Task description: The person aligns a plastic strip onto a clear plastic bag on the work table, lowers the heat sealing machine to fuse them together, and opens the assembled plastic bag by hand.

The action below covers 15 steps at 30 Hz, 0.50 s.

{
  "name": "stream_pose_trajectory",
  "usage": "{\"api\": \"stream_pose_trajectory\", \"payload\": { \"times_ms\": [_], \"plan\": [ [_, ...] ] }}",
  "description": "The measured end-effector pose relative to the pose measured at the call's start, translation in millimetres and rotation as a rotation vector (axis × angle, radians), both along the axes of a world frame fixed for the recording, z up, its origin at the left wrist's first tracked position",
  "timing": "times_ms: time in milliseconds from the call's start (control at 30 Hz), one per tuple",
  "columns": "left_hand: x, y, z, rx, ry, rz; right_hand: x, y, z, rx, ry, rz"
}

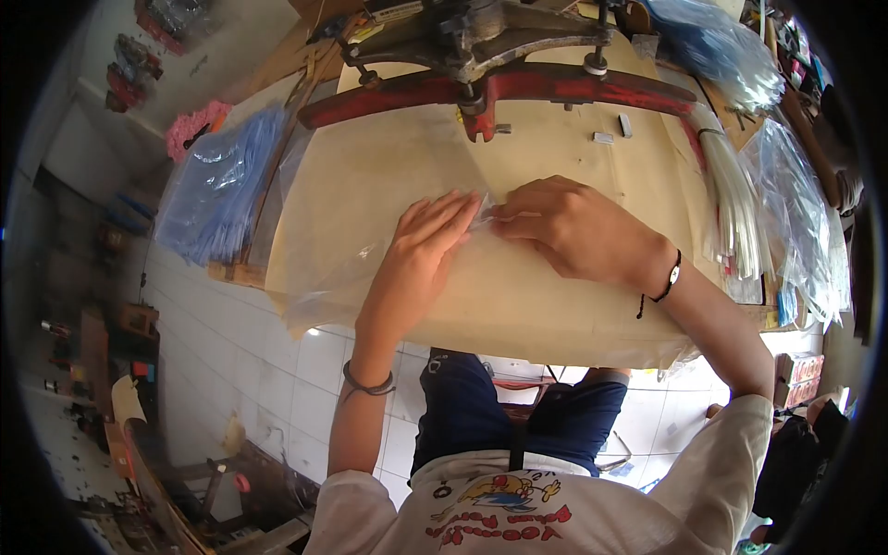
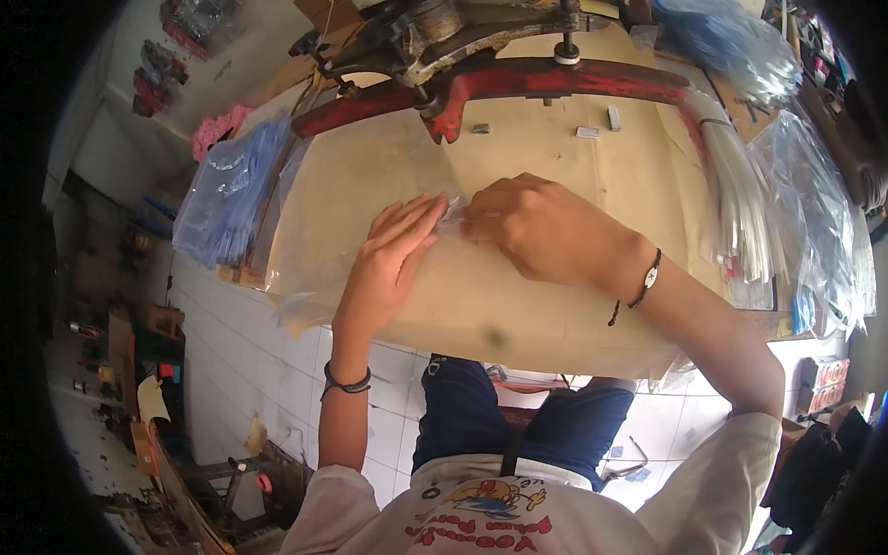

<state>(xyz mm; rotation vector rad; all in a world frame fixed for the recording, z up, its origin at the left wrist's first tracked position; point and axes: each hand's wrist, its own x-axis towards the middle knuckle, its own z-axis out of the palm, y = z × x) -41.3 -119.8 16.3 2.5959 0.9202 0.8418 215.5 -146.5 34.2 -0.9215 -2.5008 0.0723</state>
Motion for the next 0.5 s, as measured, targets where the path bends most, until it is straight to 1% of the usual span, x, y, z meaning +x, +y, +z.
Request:
{"api": "stream_pose_trajectory", "payload": {
  "times_ms": [133, 367, 433, 500],
  "plan": [
    [1.7, -1.1, 4.6, 0.008, 0.078, -0.059, 4.4, -2.4, 0.4, 0.018, -0.011, 0.019],
    [1.3, -2.6, 10.0, 0.041, 0.200, -0.110, 7.7, -0.9, -0.2, -0.033, -0.043, 0.056],
    [0.3, -2.6, 10.4, 0.015, 0.210, -0.109, 5.3, -2.1, 1.0, -0.036, -0.049, 0.054],
    [-1.3, -3.5, 11.2, -0.016, 0.218, -0.110, 4.8, -2.5, -1.2, 0.019, -0.066, 0.031]
  ]
}}
